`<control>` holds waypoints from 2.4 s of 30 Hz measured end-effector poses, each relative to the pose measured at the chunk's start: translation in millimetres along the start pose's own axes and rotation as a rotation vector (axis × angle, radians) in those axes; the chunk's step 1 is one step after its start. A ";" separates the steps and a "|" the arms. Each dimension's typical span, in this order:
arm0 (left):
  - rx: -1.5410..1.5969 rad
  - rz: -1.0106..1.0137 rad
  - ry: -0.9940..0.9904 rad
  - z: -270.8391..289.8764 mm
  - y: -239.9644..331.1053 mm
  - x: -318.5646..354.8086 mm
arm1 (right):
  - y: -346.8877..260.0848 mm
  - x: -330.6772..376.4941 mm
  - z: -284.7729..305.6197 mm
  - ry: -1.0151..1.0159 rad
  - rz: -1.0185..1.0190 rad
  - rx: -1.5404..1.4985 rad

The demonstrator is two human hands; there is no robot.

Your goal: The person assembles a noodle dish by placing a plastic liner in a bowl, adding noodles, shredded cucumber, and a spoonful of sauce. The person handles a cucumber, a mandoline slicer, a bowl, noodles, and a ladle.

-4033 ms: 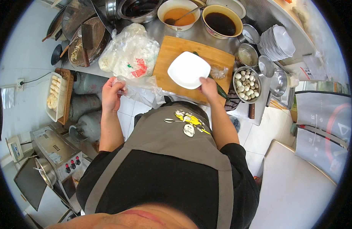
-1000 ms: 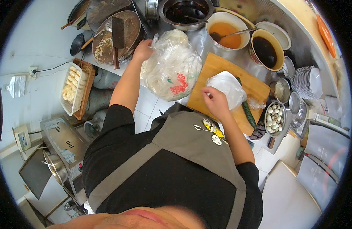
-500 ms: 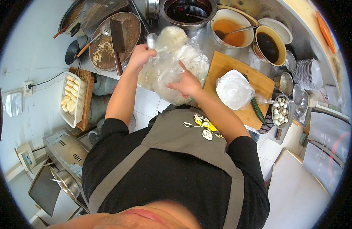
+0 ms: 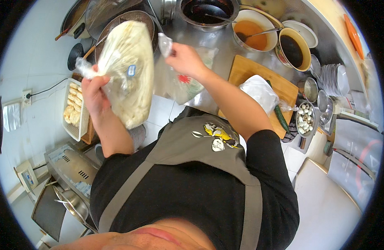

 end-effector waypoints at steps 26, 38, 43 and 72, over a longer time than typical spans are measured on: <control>0.012 0.245 -0.287 -155.4 -131.9 -19.9 | 98.6 156.5 84.1 0.223 -0.392 -0.457; -0.716 0.025 -0.415 -180.6 -245.5 -15.8 | 121.5 141.1 115.6 0.191 -0.318 -0.293; -0.670 -0.051 -0.384 -183.6 -242.3 -6.5 | 119.0 90.4 103.0 0.211 -0.068 -0.033; -0.555 -0.043 -0.307 -189.6 -240.0 -16.2 | 92.5 54.5 118.8 0.058 -0.033 -0.473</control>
Point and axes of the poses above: each hand's wrist, its own x-axis away from the middle knuckle, its own z-axis out of the back of the hand, y = z × x, the point moved 2 cm from there along -x, towards the middle knuckle, and after that the axes turned 3 degrees about -x, right-handed, at the moved point
